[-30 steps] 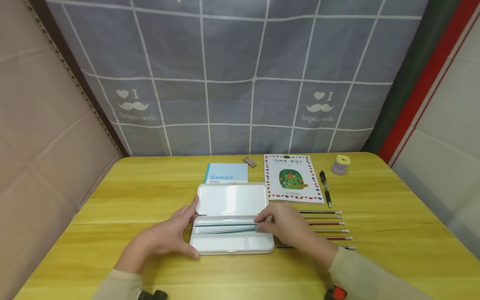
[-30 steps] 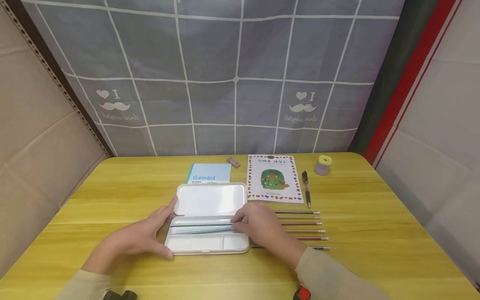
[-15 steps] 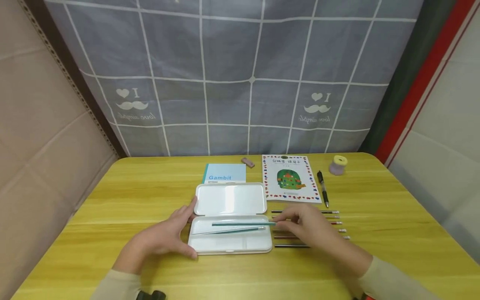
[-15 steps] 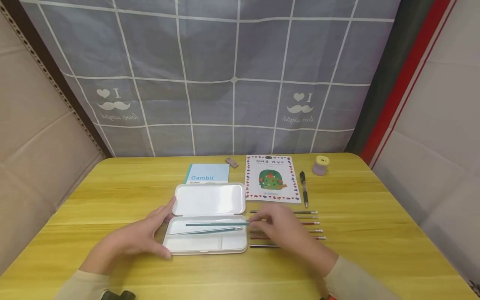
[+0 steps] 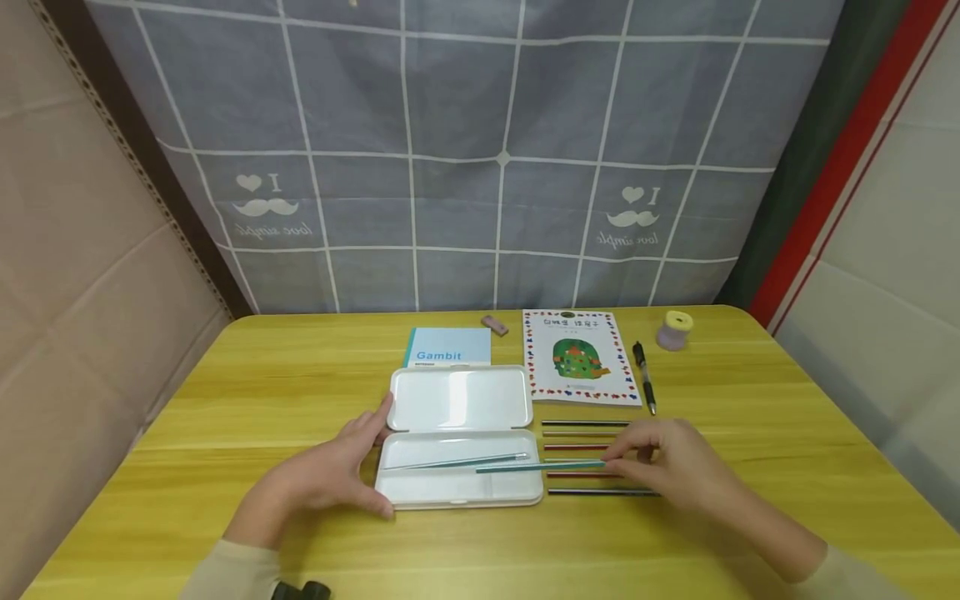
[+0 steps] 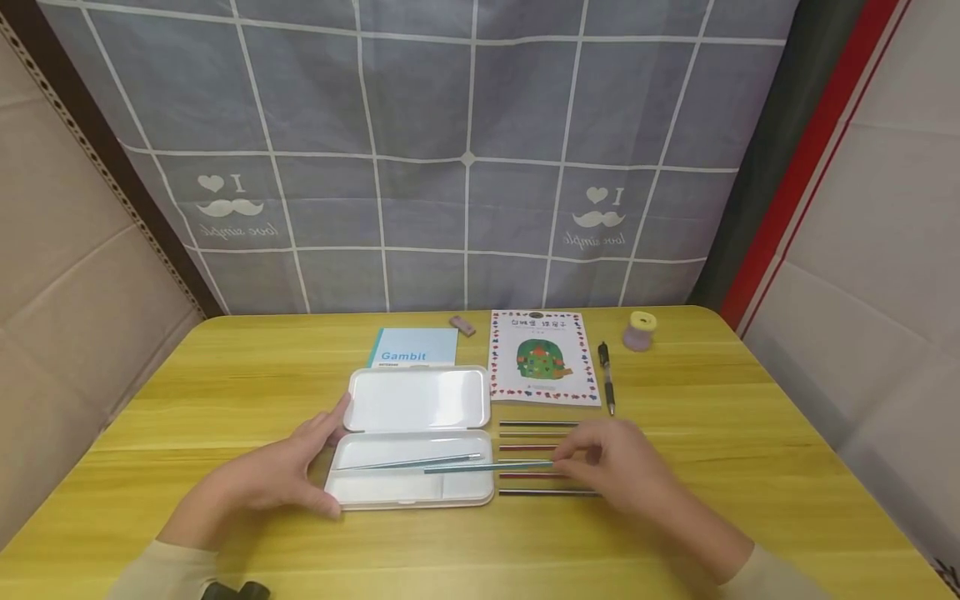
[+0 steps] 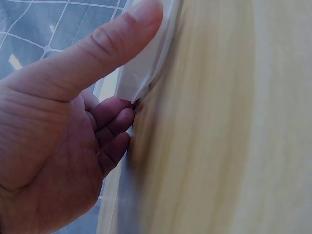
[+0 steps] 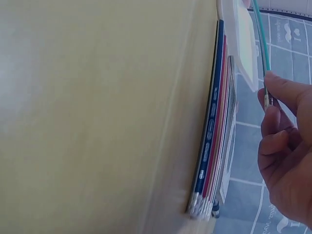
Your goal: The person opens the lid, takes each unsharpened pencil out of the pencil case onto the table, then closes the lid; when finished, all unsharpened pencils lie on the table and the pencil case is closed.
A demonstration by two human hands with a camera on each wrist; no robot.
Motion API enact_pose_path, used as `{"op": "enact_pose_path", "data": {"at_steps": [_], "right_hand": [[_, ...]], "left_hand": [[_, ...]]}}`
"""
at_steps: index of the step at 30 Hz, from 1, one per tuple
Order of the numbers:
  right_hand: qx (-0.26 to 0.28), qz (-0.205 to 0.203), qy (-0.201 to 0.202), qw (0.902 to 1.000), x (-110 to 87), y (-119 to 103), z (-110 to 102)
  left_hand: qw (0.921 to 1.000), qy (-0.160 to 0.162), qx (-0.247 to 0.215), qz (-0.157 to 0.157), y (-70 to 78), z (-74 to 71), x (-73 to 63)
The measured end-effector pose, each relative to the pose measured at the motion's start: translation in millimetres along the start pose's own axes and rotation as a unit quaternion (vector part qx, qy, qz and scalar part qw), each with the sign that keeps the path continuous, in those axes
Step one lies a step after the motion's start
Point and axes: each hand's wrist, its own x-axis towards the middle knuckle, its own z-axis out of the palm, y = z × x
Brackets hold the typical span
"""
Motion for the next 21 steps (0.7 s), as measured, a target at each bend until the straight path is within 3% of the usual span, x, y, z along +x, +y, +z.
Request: {"op": "enact_pose_path", "data": {"at_steps": [12, 21], "right_hand": [[-0.014, -0.048, -0.008, 0.9987, -26.3, 26.8, -9.8], [-0.006, -0.06, -0.002, 0.9982, -45.1, 42.4, -16.1]], "left_hand": [[0.9999, 0.006, 0.01, -0.001, 4.8, 0.2, -1.9], [0.9999, 0.009, 0.012, 0.003, 3.3, -0.2, -1.7]]}}
